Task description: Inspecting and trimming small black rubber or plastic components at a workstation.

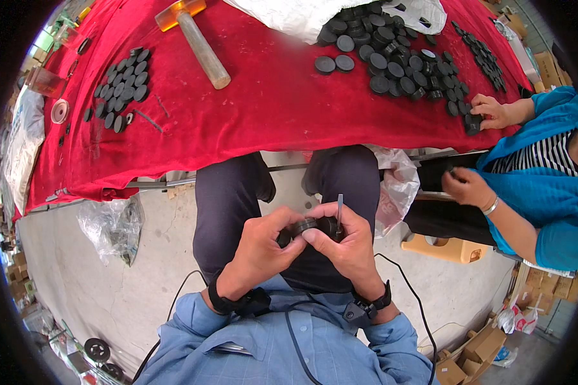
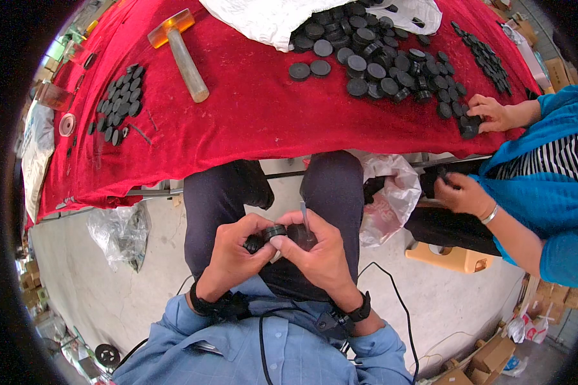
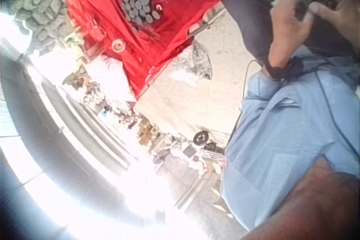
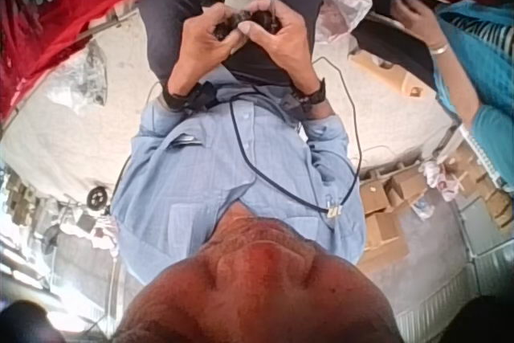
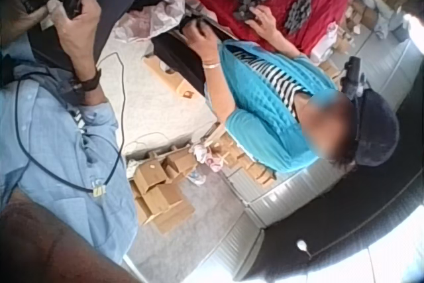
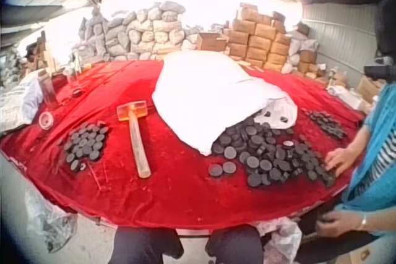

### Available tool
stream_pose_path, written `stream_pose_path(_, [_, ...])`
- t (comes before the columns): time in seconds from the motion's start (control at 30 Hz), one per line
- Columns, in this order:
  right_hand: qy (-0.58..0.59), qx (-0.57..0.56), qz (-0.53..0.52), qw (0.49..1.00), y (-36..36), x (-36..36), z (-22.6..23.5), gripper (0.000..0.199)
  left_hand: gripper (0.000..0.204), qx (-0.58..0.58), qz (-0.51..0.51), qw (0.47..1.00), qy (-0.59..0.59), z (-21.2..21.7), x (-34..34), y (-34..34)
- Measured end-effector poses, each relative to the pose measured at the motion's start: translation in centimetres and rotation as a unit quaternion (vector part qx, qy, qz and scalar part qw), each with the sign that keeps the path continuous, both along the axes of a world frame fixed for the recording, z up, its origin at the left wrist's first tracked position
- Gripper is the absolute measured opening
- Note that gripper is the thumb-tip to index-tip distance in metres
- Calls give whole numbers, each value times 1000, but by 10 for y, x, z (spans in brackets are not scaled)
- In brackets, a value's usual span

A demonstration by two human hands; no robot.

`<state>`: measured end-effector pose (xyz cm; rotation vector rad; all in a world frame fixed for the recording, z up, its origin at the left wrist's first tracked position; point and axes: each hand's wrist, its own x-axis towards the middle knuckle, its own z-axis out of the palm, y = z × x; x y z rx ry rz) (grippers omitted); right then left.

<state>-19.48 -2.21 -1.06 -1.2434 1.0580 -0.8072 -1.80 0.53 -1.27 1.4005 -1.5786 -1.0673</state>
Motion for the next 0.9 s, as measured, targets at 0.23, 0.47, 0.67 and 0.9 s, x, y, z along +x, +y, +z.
stream_pose_path(0.23, [-226, 210, -6, 951, -4, -16, -6, 27, 33, 40, -10, 985, 170, 6, 8, -5])
stream_pose_path(0.47, [-349, 352, 24, 868, -3, -17, -12, 36, 45, -41, -63, 989, 131, 4, 14, -13])
stream_pose_path(0.67, [-411, 387, 44, 824, -2, -15, -17, 35, 43, -24, -39, 987, 152, 9, 12, -11])
stream_pose_path(0.9, [-390, 395, 41, 831, 1, -11, -17, 32, 37, -12, -34, 987, 156, 1, 14, -8])
